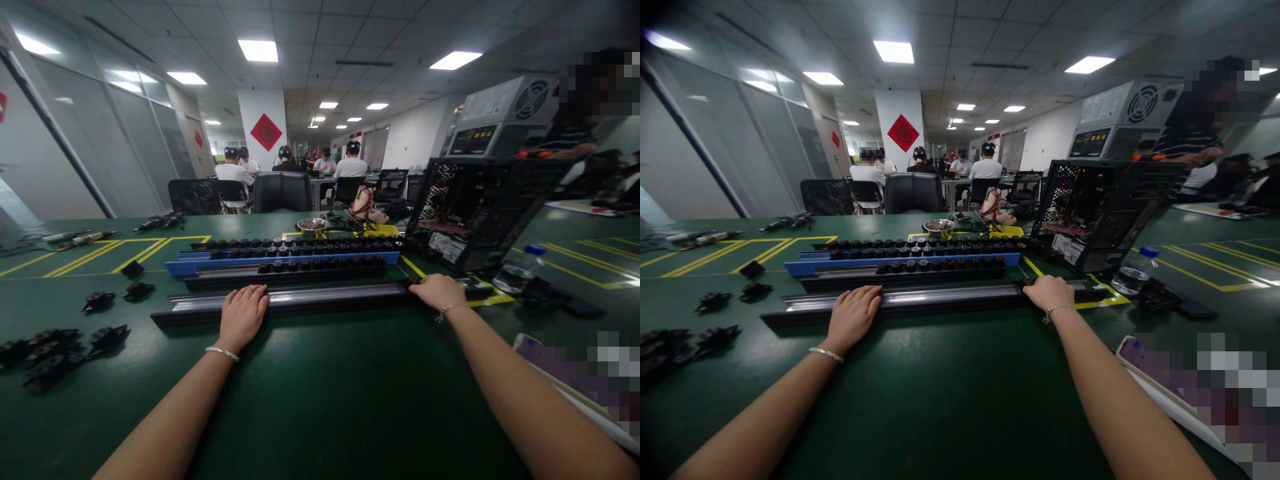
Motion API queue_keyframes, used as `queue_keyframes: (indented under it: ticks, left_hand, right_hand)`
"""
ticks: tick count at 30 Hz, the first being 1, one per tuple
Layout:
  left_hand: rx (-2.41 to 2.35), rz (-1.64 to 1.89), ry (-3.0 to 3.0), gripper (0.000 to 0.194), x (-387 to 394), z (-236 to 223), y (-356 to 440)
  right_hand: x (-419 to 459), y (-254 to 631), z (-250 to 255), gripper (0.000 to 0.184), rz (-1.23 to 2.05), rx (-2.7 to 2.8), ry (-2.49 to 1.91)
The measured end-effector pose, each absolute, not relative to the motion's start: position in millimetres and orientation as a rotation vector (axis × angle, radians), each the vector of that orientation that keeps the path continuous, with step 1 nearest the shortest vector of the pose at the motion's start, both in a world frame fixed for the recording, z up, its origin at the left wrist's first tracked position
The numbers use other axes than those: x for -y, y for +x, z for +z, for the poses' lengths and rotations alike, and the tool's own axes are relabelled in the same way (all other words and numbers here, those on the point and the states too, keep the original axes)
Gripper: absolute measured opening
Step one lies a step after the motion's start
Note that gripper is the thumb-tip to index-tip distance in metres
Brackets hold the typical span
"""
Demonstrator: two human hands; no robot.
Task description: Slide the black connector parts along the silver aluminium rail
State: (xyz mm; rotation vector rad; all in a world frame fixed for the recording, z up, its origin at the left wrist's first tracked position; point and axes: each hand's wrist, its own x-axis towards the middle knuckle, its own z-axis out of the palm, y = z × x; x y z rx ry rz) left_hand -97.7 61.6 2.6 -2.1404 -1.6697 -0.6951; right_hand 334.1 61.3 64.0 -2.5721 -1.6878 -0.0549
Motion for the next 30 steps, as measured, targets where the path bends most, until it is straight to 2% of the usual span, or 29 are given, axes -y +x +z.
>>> queue_keyframes:
  ticks: [30]
  left_hand:
    - [1.723, -0.623, -2.166, 0.049, -61.5, 4.7, -98.3]
  right_hand:
    - [-53.4, 294.7, 61.5, 0.04, -0.117, 1.677, -2.474]
